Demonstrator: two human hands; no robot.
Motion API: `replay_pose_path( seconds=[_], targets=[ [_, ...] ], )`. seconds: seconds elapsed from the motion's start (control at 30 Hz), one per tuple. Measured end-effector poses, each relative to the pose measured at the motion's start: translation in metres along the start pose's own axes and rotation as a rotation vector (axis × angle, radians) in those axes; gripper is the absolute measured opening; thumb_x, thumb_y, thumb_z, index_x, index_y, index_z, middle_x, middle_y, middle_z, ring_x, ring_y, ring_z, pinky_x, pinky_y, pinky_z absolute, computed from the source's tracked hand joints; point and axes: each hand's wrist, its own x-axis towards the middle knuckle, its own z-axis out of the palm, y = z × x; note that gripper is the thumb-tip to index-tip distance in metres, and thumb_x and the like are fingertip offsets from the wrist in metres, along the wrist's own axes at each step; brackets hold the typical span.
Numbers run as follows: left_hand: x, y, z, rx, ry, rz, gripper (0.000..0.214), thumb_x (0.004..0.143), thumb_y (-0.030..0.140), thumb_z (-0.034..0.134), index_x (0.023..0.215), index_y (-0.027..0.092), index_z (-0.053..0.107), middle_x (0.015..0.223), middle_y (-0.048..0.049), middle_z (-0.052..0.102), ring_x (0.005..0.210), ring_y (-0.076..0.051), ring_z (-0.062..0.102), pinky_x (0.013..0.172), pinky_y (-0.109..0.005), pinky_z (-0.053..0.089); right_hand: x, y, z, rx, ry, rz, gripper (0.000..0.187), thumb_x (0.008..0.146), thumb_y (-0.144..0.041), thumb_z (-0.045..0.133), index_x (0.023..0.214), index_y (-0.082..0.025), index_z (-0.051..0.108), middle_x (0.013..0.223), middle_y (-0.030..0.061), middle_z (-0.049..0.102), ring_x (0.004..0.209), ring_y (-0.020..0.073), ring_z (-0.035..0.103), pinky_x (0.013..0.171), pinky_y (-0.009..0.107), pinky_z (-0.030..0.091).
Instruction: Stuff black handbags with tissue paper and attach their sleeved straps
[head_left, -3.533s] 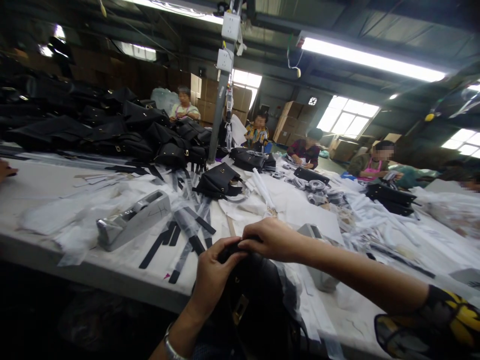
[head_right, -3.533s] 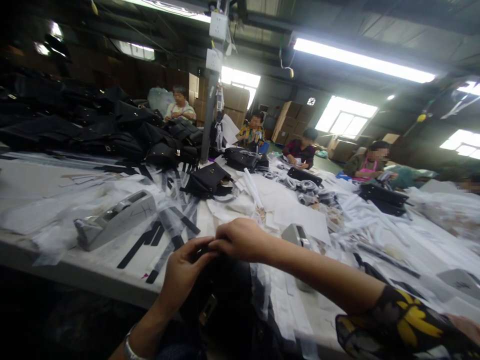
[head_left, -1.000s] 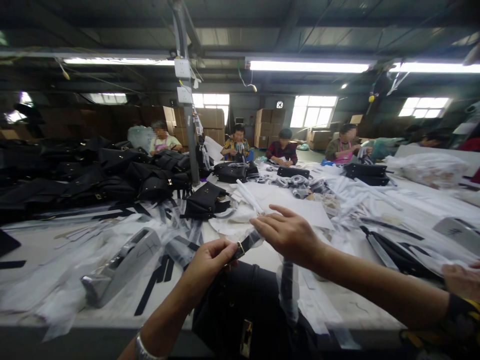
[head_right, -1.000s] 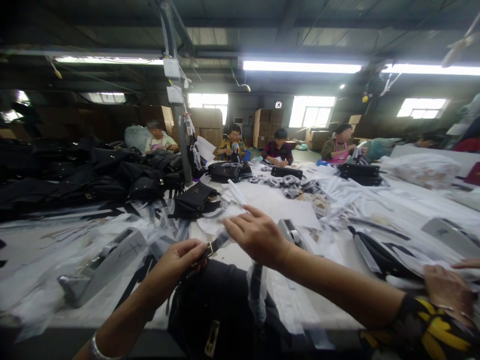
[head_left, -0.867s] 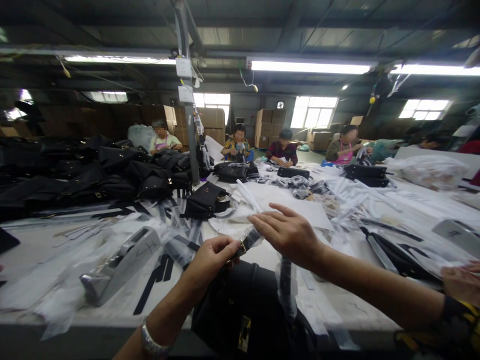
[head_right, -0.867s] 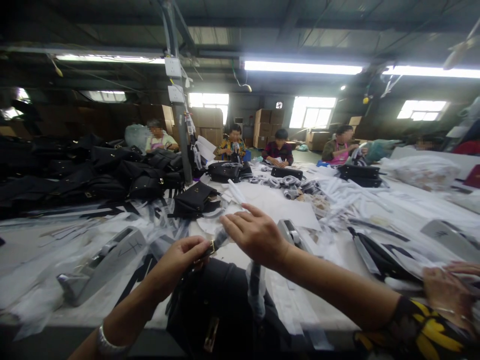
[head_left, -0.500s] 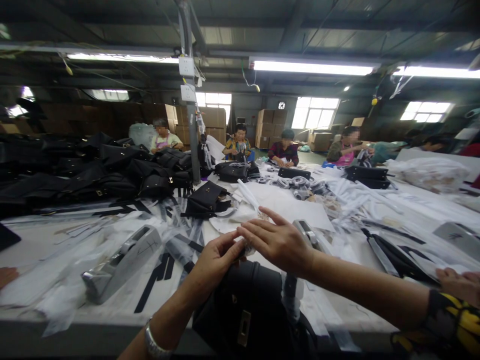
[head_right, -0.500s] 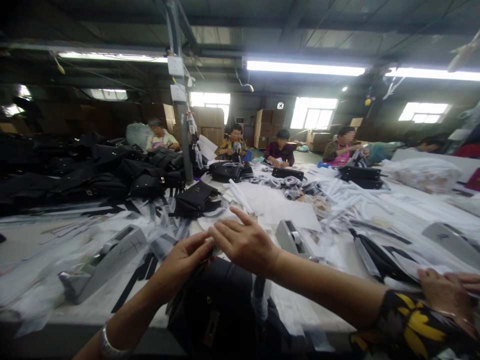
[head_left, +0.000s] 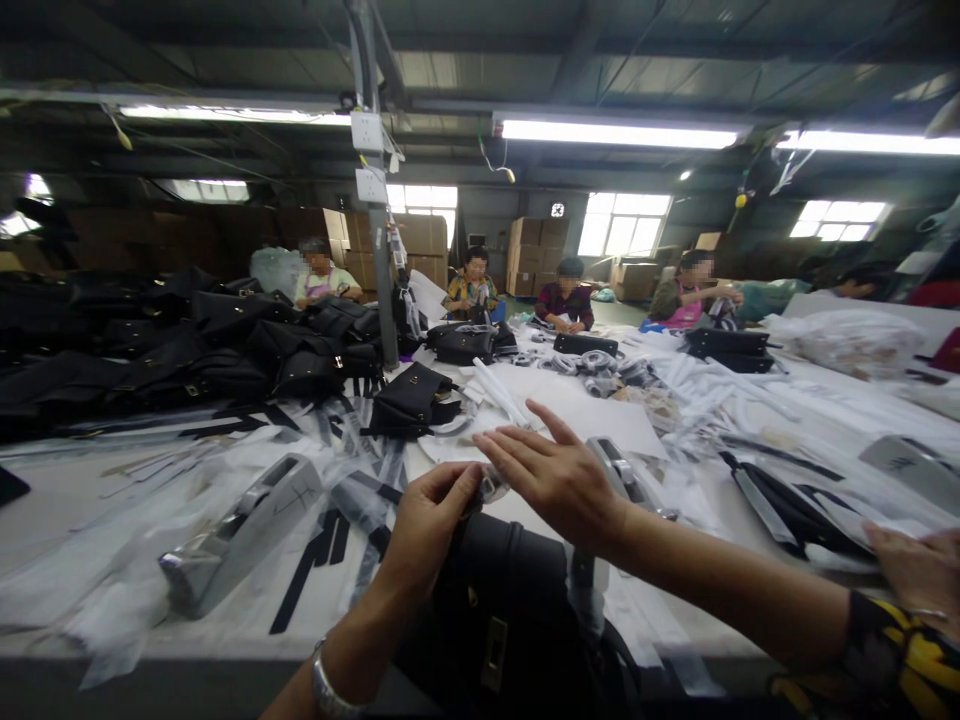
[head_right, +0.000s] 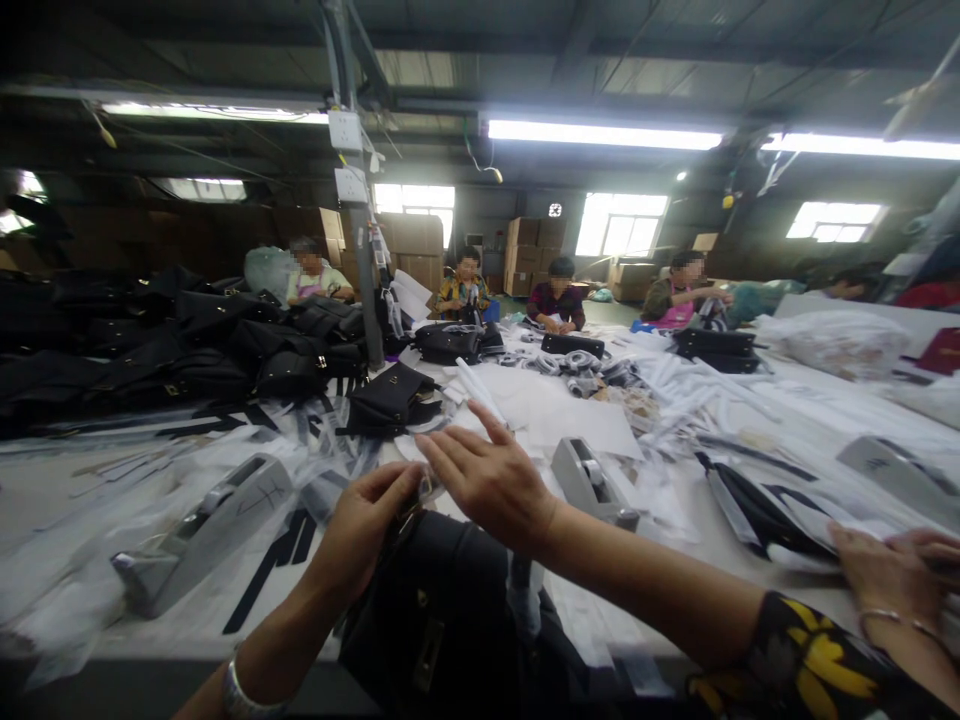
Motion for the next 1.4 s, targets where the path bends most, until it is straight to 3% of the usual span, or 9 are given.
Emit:
replay_pose_path(
  seconds=[0.2, 0.33, 0.57, 0.77, 0.9, 1.0, 1.1, 1.2, 1.4],
  targets=[
    [-0.008, -0.006, -0.006, 0.214, 0.143, 0.28, 0.019, 0.089, 0.038, 0.066, 0.095, 0.022, 0.074, 0.1, -0.0043, 0.072, 0.096, -0.02, 0.066, 0.083, -0.027, 0.052, 0.003, 0.004, -0.004, -0.002, -0.027, 0.01, 0.029, 0.101, -0.012, 0.046, 0.125, -0.011, 0.063, 0.115, 0.0119, 0.074, 0.108, 0.0213, 0.068, 0.114, 0.05, 0.039],
    [-0.003, -0.002, -0.022, 0.357, 0.006, 0.466, 0.023, 0.094, 0.027, 0.06, 0.114, 0.027, 0.072, 0.111, -0.0042, 0.07, 0.102, -0.019, 0.066, 0.089, -0.028, 0.052, 0.004, 0.004, -0.004, -0.018, -0.026, -0.016, 0.029, 0.102, -0.012, 0.043, 0.123, -0.01, 0.063, 0.113, 0.011, 0.074, 0.106, 0.0198, 0.069, 0.114, 0.048, 0.038],
    [0.006, 0.009, -0.04, 0.75, -0.123, 0.824, 0.023, 0.093, 0.012, 0.057, 0.108, 0.02, 0.073, 0.106, -0.0071, 0.071, 0.099, -0.017, 0.068, 0.09, -0.024, 0.053, 0.007, 0.004, -0.005, 0.004, -0.025, -0.011, 0.028, 0.102, -0.012, 0.044, 0.123, -0.012, 0.063, 0.114, 0.0087, 0.074, 0.105, 0.0187, 0.068, 0.115, 0.046, 0.037],
    [-0.013, -0.036, -0.07, 0.967, -0.064, 1.02, 0.037, 0.089, 0.005, 0.059, 0.12, 0.024, 0.069, 0.109, -0.0073, 0.075, 0.099, -0.019, 0.071, 0.092, -0.026, 0.053, 0.002, 0.006, -0.004, 0.002, -0.072, 0.024, 0.031, 0.101, -0.013, 0.046, 0.129, -0.013, 0.06, 0.118, 0.0092, 0.073, 0.109, 0.0203, 0.067, 0.116, 0.047, 0.034],
    [-0.026, -0.073, -0.097, 0.919, 0.006, 0.897, 0.031, 0.091, 0.007, 0.057, 0.112, 0.025, 0.071, 0.106, -0.0057, 0.075, 0.098, -0.018, 0.072, 0.089, -0.023, 0.053, -0.004, 0.013, -0.003, -0.019, -0.129, 0.075, 0.034, 0.099, -0.008, 0.045, 0.128, -0.014, 0.062, 0.118, 0.0083, 0.073, 0.103, 0.0214, 0.07, 0.109, 0.047, 0.041],
    [-0.032, -0.082, -0.101, 0.679, 0.037, 0.6, 0.019, 0.096, 0.02, 0.054, 0.104, 0.025, 0.071, 0.115, -0.0067, 0.072, 0.108, -0.021, 0.068, 0.094, -0.029, 0.053, -0.008, 0.02, -0.004, -0.017, -0.168, 0.161, 0.033, 0.094, -0.006, 0.051, 0.119, -0.018, 0.068, 0.108, 0.0046, 0.077, 0.086, 0.0198, 0.073, 0.086, 0.035, 0.054],
    [-0.032, -0.077, -0.092, 0.331, 0.044, 0.279, 0.036, 0.1, 0.041, 0.044, 0.124, 0.023, 0.063, 0.13, -0.0119, 0.066, 0.113, -0.026, 0.067, 0.098, -0.039, 0.052, -0.008, 0.027, -0.003, 0.0, -0.202, 0.245, 0.034, 0.091, -0.006, 0.055, 0.115, -0.024, 0.071, 0.105, 0.0009, 0.077, 0.08, 0.0182, 0.073, 0.066, 0.027, 0.053],
    [-0.026, -0.068, -0.076, 0.22, -0.044, 0.08, 0.046, 0.097, 0.05, 0.049, 0.128, 0.02, 0.064, 0.127, -0.0129, 0.068, 0.116, -0.028, 0.065, 0.104, -0.043, 0.048, 0.004, 0.041, 0.005, 0.022, -0.182, 0.292, 0.036, 0.092, -0.009, 0.054, 0.116, -0.029, 0.071, 0.109, -0.0012, 0.077, 0.082, 0.0168, 0.073, 0.065, 0.024, 0.051],
    [-0.015, -0.045, -0.04, 0.092, 0.047, 0.022, 0.042, 0.081, 0.038, 0.076, 0.12, 0.023, 0.069, 0.119, -0.0076, 0.073, 0.104, -0.025, 0.07, 0.09, -0.035, 0.056, 0.057, 0.078, 0.023, 0.106, -0.104, 0.389, 0.036, 0.091, -0.013, 0.055, 0.118, -0.031, 0.072, 0.111, -0.0015, 0.076, 0.09, 0.018, 0.072, 0.074, 0.026, 0.049]
  ],
)
